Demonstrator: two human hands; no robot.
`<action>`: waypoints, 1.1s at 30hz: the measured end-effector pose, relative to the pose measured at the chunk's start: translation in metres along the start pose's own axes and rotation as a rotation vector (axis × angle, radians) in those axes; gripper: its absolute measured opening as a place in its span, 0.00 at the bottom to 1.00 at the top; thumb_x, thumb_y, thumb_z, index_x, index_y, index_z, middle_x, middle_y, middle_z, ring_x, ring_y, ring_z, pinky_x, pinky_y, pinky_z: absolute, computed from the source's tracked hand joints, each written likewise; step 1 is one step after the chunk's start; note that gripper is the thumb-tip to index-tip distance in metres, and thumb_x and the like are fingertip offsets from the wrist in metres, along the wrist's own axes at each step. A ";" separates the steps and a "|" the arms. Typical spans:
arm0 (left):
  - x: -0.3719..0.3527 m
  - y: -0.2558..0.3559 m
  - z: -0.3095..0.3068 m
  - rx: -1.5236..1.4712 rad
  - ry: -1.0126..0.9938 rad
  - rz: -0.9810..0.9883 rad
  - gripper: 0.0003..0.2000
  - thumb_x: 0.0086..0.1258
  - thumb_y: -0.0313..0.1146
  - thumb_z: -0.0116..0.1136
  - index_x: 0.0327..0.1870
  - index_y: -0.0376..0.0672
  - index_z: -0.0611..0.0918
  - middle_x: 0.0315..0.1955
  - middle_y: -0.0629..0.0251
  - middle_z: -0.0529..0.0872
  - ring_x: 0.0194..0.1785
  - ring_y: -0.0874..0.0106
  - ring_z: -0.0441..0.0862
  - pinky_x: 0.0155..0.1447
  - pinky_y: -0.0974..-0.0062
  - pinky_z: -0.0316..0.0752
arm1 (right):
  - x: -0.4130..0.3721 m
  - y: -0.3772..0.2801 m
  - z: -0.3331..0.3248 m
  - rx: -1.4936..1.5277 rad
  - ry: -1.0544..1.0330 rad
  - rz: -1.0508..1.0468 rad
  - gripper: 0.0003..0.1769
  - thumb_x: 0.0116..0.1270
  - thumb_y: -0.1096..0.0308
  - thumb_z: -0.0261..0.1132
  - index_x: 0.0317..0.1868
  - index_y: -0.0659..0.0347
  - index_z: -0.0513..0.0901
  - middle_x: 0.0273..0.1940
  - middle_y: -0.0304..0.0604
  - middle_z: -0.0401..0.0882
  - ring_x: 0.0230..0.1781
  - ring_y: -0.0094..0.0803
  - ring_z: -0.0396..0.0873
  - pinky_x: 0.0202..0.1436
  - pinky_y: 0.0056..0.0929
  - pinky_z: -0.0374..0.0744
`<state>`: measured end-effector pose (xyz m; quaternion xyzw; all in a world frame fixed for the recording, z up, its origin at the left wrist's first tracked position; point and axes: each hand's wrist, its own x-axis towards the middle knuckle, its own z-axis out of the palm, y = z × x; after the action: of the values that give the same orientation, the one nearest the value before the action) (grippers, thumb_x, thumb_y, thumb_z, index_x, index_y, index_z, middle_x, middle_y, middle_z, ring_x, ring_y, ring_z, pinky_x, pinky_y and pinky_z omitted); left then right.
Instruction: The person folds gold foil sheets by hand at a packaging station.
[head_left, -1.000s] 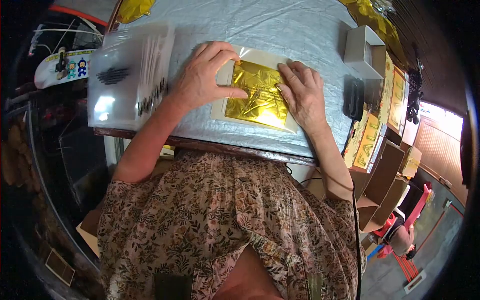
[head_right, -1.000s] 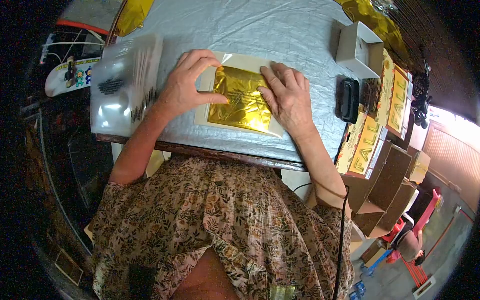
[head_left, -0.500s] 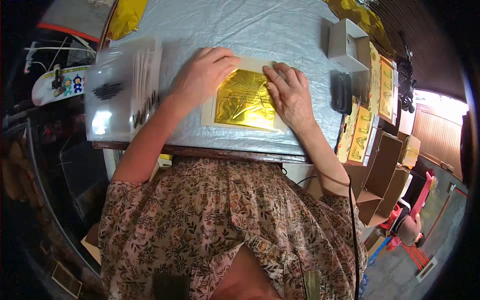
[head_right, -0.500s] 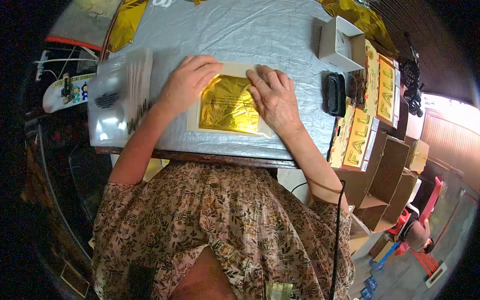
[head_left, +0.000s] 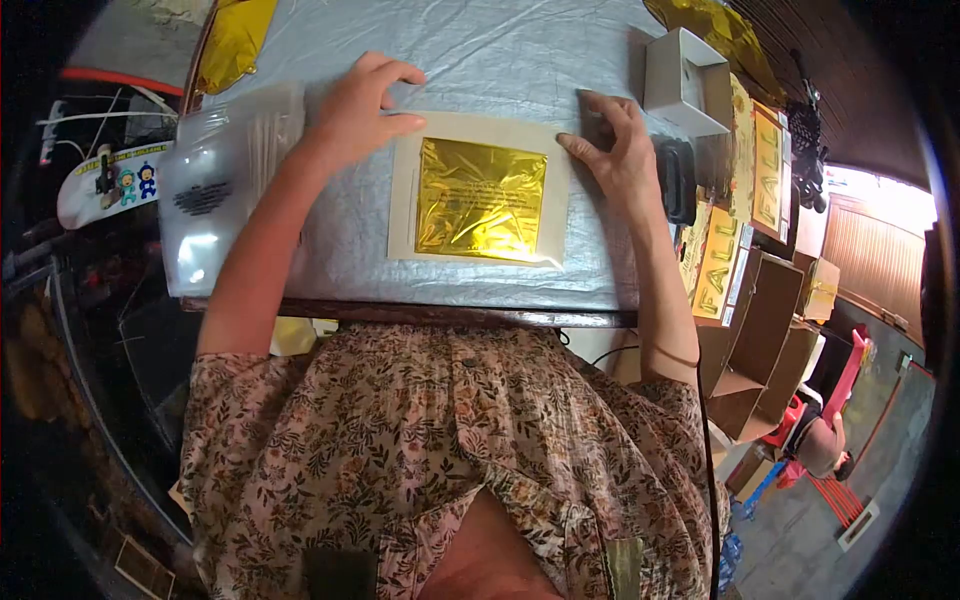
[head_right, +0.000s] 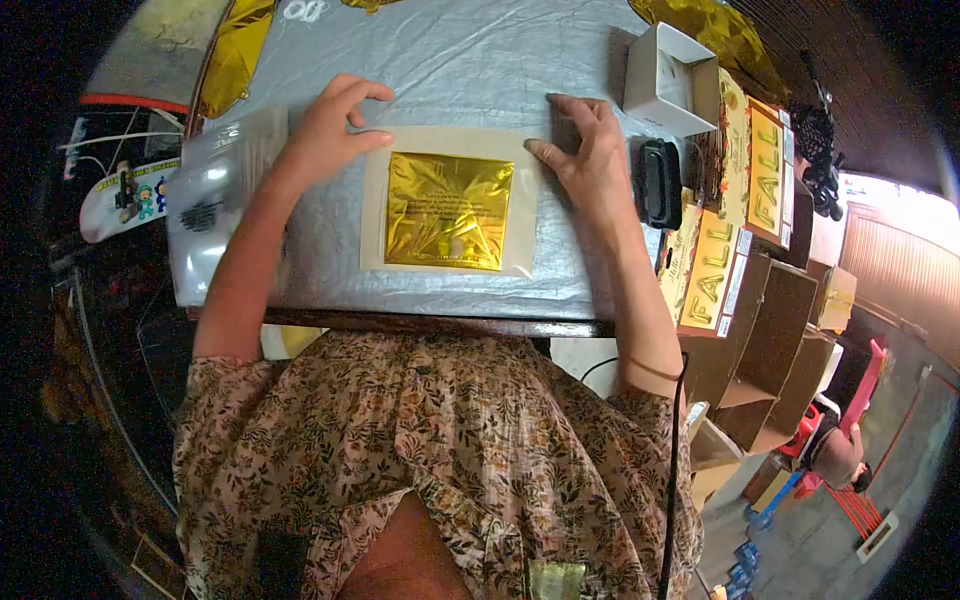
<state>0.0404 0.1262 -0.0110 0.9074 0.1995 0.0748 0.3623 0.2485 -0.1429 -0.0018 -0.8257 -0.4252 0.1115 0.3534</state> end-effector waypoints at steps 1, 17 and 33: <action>0.003 -0.003 -0.002 -0.002 -0.004 -0.004 0.18 0.59 0.29 0.76 0.50 0.47 0.86 0.53 0.65 0.80 0.43 0.69 0.81 0.52 0.68 0.81 | 0.003 0.006 -0.001 0.001 -0.004 0.004 0.34 0.59 0.62 0.82 0.65 0.61 0.82 0.57 0.47 0.79 0.52 0.38 0.81 0.57 0.34 0.81; 0.020 -0.016 -0.008 -0.171 -0.246 0.133 0.14 0.71 0.25 0.64 0.56 0.47 0.89 0.37 0.72 0.80 0.42 0.74 0.76 0.49 0.75 0.73 | 0.012 0.012 0.002 0.054 -0.133 -0.073 0.14 0.60 0.70 0.80 0.47 0.56 0.93 0.52 0.39 0.85 0.58 0.36 0.75 0.67 0.34 0.71; -0.005 -0.013 -0.005 0.488 0.060 0.650 0.22 0.63 0.23 0.59 0.55 0.60 0.89 0.39 0.79 0.81 0.44 0.72 0.81 0.48 0.73 0.84 | -0.010 0.009 0.012 -0.162 0.091 -0.278 0.12 0.62 0.72 0.76 0.46 0.49 0.94 0.47 0.35 0.87 0.53 0.35 0.79 0.60 0.32 0.73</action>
<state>0.0302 0.1357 -0.0159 0.9799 -0.0753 0.1624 0.0875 0.2420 -0.1486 -0.0176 -0.7889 -0.5267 -0.0108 0.3164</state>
